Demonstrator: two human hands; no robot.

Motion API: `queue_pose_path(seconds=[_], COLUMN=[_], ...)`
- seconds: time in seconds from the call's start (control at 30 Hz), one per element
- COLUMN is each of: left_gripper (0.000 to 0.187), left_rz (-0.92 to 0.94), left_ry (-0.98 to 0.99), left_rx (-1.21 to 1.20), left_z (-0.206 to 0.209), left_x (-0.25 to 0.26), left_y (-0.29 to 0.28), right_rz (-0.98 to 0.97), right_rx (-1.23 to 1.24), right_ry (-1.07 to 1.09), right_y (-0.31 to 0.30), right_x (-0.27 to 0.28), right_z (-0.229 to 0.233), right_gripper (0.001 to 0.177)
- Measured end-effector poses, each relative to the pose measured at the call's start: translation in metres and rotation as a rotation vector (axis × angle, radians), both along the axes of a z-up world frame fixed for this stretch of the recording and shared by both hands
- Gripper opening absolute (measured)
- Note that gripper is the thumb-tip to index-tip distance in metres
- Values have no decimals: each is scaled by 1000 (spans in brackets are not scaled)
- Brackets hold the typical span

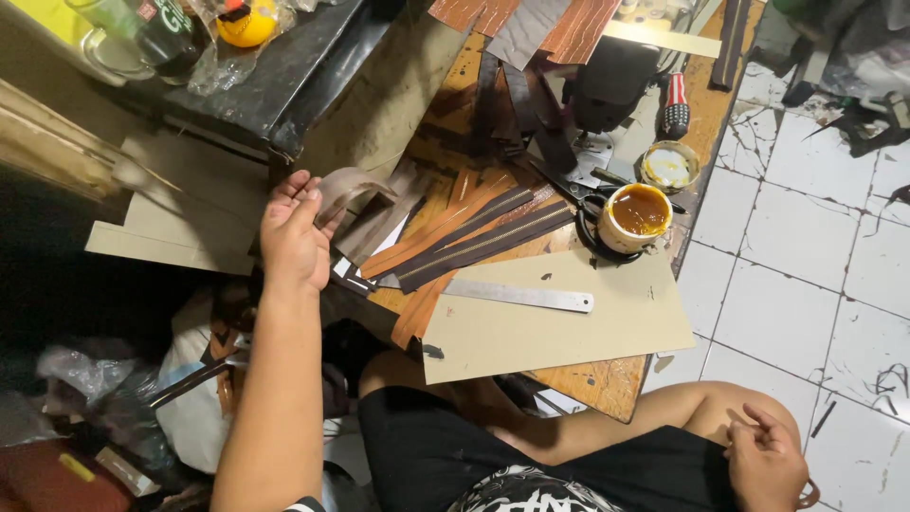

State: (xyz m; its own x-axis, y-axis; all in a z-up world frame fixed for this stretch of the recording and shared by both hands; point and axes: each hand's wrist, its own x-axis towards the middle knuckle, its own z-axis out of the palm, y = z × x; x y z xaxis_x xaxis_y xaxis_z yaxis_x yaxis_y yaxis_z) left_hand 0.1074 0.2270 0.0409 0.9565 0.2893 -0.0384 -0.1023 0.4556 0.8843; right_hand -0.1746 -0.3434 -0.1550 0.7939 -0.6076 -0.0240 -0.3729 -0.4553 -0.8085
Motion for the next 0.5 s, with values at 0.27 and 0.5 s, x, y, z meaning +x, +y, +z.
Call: queue_pose_path(seconds=[0.27, 0.5], left_gripper=[32, 34], left_rz=[15, 100], left_ry=[29, 207], left_rx=[-67, 144], left_z=[-27, -74], left_x=[24, 18], left_y=[8, 29], right_rz=[-55, -58], right_rx=[18, -2], right_ry=[-1, 33], right_y=[-5, -1], right_x=[0, 2], right_z=[-14, -8], right_gripper=[31, 31])
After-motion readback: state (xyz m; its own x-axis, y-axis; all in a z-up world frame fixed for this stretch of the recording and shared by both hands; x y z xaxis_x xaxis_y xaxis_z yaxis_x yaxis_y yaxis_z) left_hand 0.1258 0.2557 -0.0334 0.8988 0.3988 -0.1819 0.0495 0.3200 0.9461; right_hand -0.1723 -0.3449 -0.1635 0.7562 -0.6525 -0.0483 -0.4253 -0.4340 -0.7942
